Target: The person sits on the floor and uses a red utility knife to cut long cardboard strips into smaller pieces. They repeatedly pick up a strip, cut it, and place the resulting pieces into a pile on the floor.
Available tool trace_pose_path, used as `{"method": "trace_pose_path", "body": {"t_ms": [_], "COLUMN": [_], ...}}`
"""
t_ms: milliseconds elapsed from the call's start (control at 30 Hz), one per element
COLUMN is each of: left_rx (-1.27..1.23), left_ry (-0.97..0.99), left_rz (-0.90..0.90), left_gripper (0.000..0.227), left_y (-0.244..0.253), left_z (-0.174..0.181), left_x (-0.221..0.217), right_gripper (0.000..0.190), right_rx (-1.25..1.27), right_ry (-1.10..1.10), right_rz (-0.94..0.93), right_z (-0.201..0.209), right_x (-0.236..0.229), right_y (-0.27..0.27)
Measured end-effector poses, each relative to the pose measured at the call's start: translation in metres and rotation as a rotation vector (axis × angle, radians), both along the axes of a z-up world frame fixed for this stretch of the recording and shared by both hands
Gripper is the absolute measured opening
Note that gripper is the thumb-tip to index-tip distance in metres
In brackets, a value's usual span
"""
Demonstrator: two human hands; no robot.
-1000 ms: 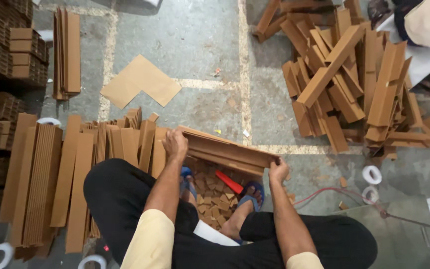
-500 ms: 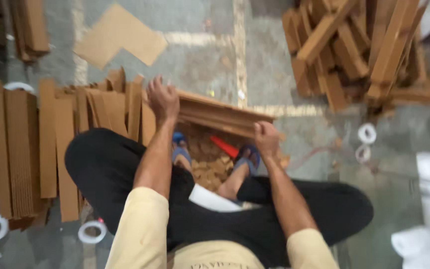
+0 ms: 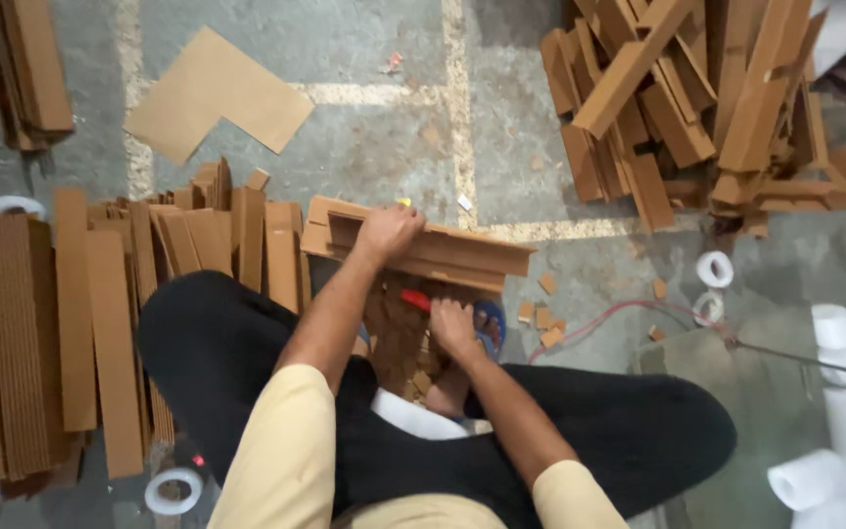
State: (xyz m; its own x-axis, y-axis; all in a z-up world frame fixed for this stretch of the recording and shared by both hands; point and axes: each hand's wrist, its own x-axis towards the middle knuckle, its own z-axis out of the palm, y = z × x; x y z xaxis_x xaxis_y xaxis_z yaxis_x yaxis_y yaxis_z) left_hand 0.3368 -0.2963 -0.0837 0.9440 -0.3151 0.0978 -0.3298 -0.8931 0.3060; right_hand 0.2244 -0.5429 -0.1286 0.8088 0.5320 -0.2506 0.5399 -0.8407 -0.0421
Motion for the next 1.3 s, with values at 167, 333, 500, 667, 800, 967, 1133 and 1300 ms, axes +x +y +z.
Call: {"method": "trace_pose_path", "body": {"t_ms": [167,333,500,667,800,967,1133,1300], "left_rx": [-0.098,-0.126,-0.062,-0.039,0.036,0.022,0.037,-0.025], "left_ry": [-0.042,-0.019,-0.006,-0.034,-0.063,-0.07,-0.069,0.004], "left_rz": [-0.018,0.066,0.114,0.151,0.16,0.166,0.16,0.133], "left_gripper": [0.013,0.013,0.013,0.012,0.009,0.007,0.009,0.012], "left_y": [-0.002,-0.008,-0.016,-0.022,-0.024,-0.023,-0.023,-0.021], "left_z": [-0.004,0.011,0.023,0.017,0.018,0.018,0.022,0.023], "left_x": [0.01,0.0,-0.004,-0.005,0.0,-0.008,-0.004,-0.007], "right_gripper": [0.039,0.037,0.039,0.042,0.045,0.04,0.036,0.038], "right_rx": [0.145,0.247,0.622,0.475,0.383,0.369,0.337,0.335], "right_ry": [0.268,0.405,0.231,0.11,0.106,0.145,0.168,0.178], "right_rz": [-0.084,-0.271,-0.537,-0.521,-0.574,-0.574,-0.603,-0.656], "right_z": [0.075,0.149,0.165,0.139,0.129,0.129,0.141,0.142], "right_x": [0.016,0.012,0.008,0.023,0.03,0.017,0.018,0.019], "right_y": [-0.015,-0.037,-0.018,0.027,0.047,0.055,0.059,0.062]}}
